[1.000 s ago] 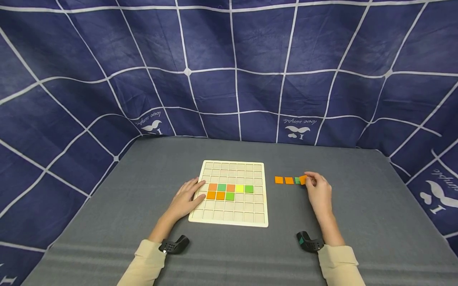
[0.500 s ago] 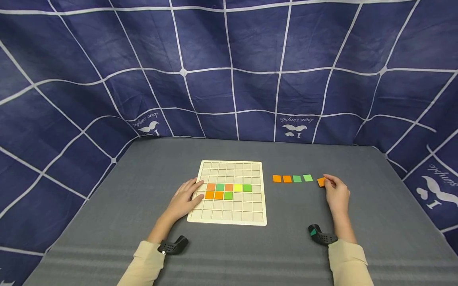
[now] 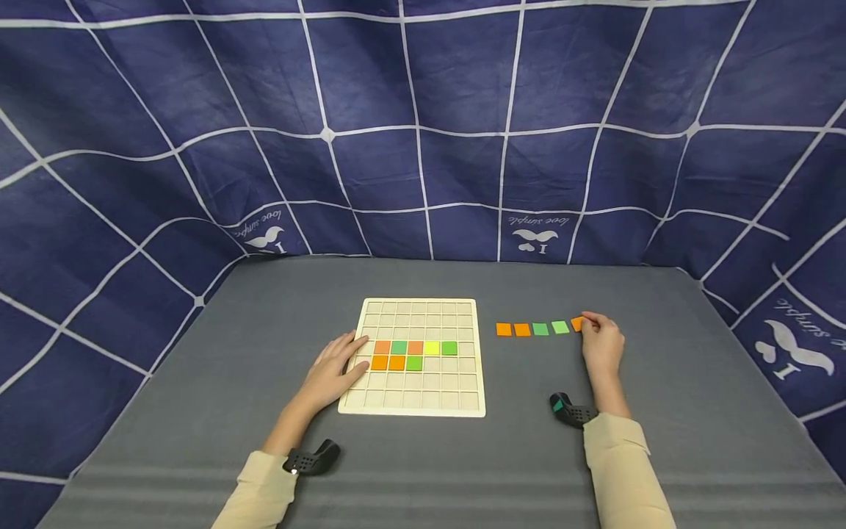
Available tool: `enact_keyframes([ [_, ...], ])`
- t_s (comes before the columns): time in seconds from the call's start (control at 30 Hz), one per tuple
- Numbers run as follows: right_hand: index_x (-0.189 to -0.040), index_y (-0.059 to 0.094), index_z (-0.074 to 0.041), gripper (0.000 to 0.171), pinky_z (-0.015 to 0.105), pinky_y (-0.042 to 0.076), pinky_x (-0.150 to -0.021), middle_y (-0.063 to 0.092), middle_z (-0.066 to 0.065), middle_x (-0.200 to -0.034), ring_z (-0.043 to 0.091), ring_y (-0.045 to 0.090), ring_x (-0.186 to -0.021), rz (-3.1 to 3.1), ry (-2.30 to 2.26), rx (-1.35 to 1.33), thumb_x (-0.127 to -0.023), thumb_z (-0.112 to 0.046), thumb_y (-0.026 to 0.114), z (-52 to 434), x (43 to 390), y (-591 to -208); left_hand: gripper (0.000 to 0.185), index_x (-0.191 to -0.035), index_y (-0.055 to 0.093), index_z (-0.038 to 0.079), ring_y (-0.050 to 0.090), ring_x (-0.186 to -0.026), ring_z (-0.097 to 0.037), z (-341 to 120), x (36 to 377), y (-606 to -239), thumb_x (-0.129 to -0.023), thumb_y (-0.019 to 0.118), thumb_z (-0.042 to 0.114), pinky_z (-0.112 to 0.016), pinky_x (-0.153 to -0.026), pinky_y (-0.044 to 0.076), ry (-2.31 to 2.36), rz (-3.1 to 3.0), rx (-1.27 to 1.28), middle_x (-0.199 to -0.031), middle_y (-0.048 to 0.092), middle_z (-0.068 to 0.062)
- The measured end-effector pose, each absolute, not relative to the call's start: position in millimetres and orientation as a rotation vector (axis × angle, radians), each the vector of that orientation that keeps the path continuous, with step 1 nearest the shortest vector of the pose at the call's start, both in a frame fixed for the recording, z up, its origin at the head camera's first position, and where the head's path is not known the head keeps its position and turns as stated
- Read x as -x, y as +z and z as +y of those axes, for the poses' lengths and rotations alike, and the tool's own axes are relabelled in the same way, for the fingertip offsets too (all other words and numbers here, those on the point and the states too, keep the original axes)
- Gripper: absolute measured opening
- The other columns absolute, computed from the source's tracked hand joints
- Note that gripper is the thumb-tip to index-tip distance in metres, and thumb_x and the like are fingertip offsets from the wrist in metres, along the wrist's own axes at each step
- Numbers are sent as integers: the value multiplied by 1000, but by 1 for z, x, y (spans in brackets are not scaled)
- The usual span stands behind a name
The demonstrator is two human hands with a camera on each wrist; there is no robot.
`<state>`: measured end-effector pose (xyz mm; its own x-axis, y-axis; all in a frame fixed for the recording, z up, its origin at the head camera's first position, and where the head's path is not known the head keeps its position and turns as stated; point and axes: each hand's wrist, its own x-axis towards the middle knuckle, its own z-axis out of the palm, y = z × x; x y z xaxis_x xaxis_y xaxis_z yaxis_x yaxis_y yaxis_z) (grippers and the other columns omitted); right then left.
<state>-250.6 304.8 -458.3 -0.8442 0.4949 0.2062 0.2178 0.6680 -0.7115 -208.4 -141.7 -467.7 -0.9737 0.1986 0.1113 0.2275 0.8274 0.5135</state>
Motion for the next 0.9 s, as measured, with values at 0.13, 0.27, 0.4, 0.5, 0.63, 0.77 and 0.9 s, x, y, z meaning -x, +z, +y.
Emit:
enact_keyframes([
  [0.13, -110, 62, 3, 30, 29, 33, -65, 57, 23, -95, 29, 49, -81, -2454, 937, 523, -93, -14, 44, 301, 254, -458, 53, -136, 42, 21, 24, -137, -28, -143, 210, -467, -88, 49, 43, -46, -114, 15, -837, -2946, 362, -147, 32, -8],
  [0.27, -107, 62, 6, 27, 33, 33, -66, 54, 24, -90, 32, 48, -81, -2444, 901, 477, -92, -10, 46, 300, 252, -459, 53, -136, 41, 21, 23, -138, -27, -144, 210, -465, -88, 48, 43, -46, -114, 15, -846, -2949, 359, -147, 31, -8],
  [0.4, -109, 60, 6, 30, 32, 33, -67, 53, 23, -92, 30, 47, -83, -2408, 957, 496, -92, -14, 44, 297, 249, -463, 53, -136, 41, 21, 23, -138, -26, -146, 207, -466, -89, 47, 43, -45, -115, 13, -837, -2974, 349, -147, 31, -8],
  [0.5, -115, 59, 2, 35, 30, 33, -70, 53, 19, -97, 26, 45, -84, -2372, 1031, 565, -94, -20, 41, 296, 246, -465, 53, -137, 41, 21, 23, -138, -25, -147, 206, -466, -89, 47, 44, -44, -116, 13, -839, -2981, 338, -147, 31, -8],
  [0.63, -121, 56, -4, 39, 31, 34, -76, 52, 8, -95, 12, 41, -82, -2351, 1137, 672, -95, -27, 38, 297, 239, -460, 53, -136, 42, 20, 24, -138, -27, -146, 205, -466, -89, 48, 43, -45, -115, 14, -855, -2963, 347, -147, 32, -9],
  [0.77, -122, 56, -8, 38, 28, 32, -77, 47, -3, -90, -2, 33, -77, -2334, 1183, 704, -94, -28, 39, 294, 232, -446, 53, -135, 43, 19, 25, -137, -28, -145, 205, -466, -88, 49, 42, -47, -114, 15, -850, -2941, 365, -146, 33, -10],
  [0.9, -117, 59, -10, 33, 22, 32, -72, 47, -8, -90, -10, 32, -76, -2316, 1168, 605, -93, -25, 43, 279, 227, -428, 53, -135, 43, 18, 25, -137, -28, -143, 206, -467, -88, 50, 41, -46, -115, 15, -858, -2941, 358, -146, 32, -10],
])
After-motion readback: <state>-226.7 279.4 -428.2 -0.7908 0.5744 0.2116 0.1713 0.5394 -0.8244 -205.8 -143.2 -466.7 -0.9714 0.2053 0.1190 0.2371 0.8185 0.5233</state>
